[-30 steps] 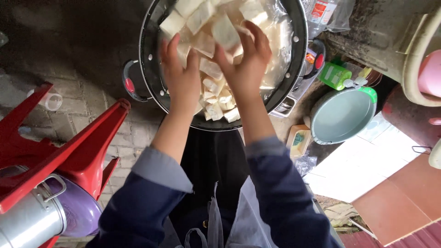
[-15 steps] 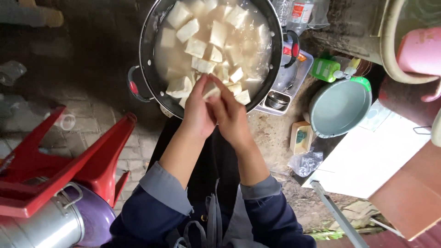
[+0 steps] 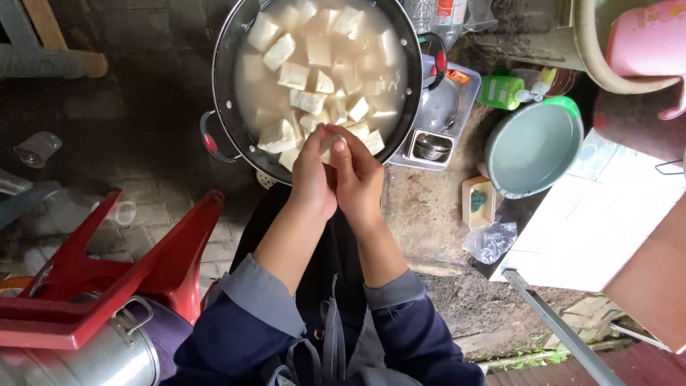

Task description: Sorting and inspecting cubed white vegetables in a large pot of water.

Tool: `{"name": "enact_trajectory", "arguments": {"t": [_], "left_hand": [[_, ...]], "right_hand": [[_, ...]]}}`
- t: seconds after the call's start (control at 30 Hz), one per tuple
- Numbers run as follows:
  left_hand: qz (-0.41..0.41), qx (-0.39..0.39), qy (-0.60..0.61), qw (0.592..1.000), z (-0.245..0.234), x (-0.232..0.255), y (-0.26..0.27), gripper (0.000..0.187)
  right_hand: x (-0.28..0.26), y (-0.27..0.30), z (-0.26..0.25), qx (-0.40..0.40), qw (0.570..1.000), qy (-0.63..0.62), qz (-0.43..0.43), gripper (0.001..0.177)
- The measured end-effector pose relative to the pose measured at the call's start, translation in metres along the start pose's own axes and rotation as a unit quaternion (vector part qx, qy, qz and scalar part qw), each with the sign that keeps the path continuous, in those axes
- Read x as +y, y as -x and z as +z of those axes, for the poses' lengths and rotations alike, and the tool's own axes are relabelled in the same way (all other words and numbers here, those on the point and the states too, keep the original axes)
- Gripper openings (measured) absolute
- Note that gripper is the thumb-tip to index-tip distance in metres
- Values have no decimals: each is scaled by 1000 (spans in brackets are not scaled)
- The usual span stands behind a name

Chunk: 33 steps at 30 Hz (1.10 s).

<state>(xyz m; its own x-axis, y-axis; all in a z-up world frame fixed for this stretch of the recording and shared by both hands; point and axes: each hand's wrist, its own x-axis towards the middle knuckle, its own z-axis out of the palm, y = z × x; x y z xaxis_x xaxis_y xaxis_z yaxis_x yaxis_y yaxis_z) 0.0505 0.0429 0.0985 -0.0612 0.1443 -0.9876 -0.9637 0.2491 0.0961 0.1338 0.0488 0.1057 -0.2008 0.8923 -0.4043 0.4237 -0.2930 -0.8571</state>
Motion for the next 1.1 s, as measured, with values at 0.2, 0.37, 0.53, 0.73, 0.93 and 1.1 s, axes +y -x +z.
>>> {"name": "enact_trajectory", "arguments": {"t": [0.2,0.37,0.53,0.73,0.93,1.1], "left_hand": [[8,6,16,1000,-6,6,-12,37],[41,-20,19,999,-13,-28,-45,38],[164,13,-114,980,4,-21,-38,75],[301,112,-217,922,-50,4,-159,50],[190,129,-277,933,-36,52,-130,66],[201,141,-286,926,-40,48,-124,65]], "right_hand": [[27,3,0,-100,994,-49,-18,45],[34,-9,9,44,997,49,38,24],[72,-31,12,23,996,7,83,28],[100,-117,-1,-38,966,253,-29,32],[121,-199,26,-178,862,464,-104,38],[174,-218,50,-171,759,612,-138,49]]}}
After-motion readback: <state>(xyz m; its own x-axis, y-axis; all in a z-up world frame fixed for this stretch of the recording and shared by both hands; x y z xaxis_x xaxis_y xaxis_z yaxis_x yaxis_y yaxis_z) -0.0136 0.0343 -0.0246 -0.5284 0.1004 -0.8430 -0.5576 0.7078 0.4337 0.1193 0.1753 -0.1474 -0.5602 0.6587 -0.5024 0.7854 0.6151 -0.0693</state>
